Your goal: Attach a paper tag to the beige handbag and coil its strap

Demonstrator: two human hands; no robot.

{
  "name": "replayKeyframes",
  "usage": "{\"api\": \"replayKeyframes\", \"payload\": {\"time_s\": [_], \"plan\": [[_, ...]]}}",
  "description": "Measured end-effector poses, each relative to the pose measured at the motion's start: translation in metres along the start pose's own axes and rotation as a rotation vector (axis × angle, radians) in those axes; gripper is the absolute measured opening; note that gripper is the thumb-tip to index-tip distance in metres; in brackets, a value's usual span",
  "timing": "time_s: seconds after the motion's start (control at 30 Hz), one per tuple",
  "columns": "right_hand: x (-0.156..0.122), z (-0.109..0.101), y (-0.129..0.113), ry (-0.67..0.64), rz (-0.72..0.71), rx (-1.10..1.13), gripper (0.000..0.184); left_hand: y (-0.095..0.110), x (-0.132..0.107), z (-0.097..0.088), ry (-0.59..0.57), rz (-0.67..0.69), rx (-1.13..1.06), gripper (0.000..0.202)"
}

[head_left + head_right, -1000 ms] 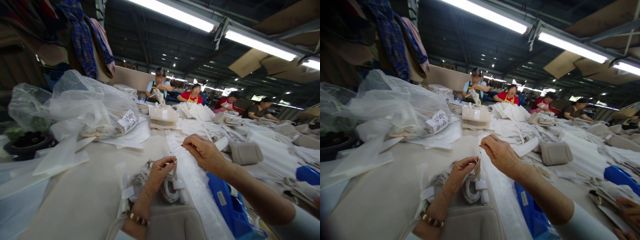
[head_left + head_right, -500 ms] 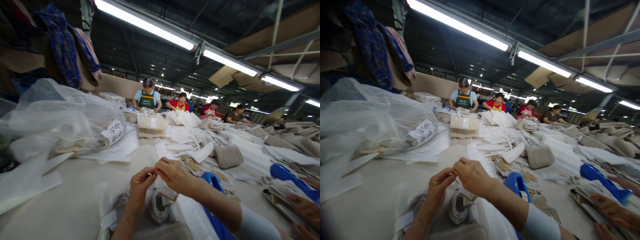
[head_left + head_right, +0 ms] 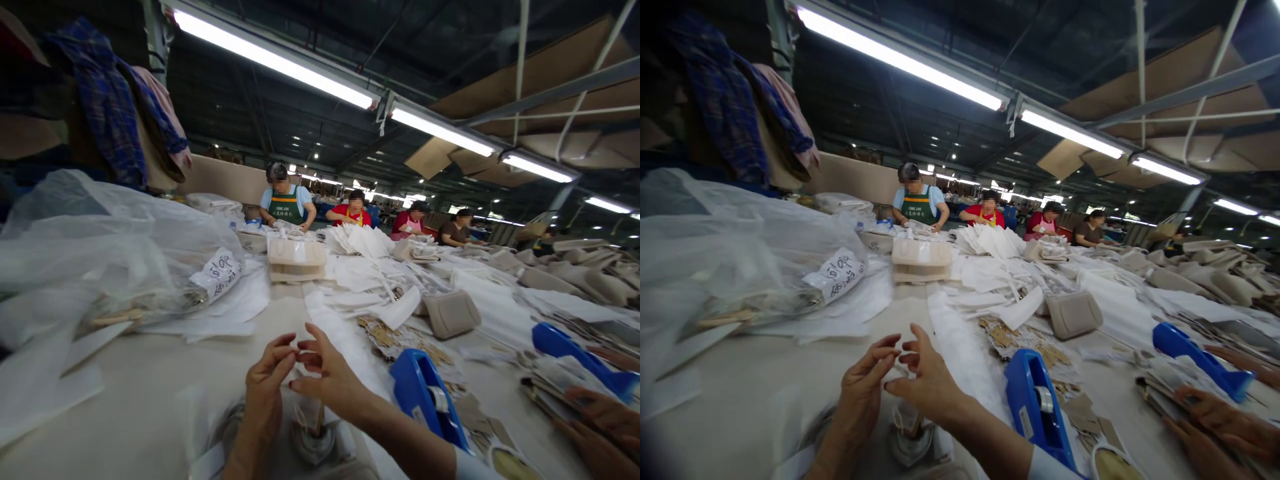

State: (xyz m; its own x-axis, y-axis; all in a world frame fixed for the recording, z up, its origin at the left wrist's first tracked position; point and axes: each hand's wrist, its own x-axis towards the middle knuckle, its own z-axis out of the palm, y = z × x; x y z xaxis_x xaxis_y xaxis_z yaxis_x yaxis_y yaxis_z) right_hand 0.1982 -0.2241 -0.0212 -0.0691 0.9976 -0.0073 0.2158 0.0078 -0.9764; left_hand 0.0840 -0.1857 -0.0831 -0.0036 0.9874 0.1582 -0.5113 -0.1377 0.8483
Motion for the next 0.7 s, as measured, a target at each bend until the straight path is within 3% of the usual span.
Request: {"api": "replayKeyframes", "payload": {"time_s": [0.1, 0.23, 0.37, 0.53, 0.63, 0.7], "plan": [[0.0, 0.013, 0.01, -0.066, 0.055, 0.237, 0.071, 0.004, -0.001, 0.0, 0.032, -0.067, -0.067, 0.015], [-0.001, 0.015, 0.012, -0.084, 0.072, 0.248, 0.034, 0.008, 0.0, 0.001, 0.114, -0.104, -0.119, 0.016], [0.0, -0.004, 0.007, -0.01, 0.047, 0.22, 0.035, 0.01, 0.001, 0.004, 0.193, -0.15, -0.136, 0.016], [-0.001, -0.026, 0.001, 0.028, -0.091, -0.226, 0.029, 0.013, 0.0, 0.008, 0.188, -0.203, -0.122, 0.017], [-0.01, -0.023, 0.001, -0.011, -0.137, -0.436, 0.013, 0.013, -0.001, 0.008, 0.201, -0.206, -0.106, 0.018], [-0.019, -0.013, 0.004, -0.055, -0.166, -0.689, 0.008, 0.013, -0.001, 0.007, 0.21, -0.21, -0.107, 0.019]]}}
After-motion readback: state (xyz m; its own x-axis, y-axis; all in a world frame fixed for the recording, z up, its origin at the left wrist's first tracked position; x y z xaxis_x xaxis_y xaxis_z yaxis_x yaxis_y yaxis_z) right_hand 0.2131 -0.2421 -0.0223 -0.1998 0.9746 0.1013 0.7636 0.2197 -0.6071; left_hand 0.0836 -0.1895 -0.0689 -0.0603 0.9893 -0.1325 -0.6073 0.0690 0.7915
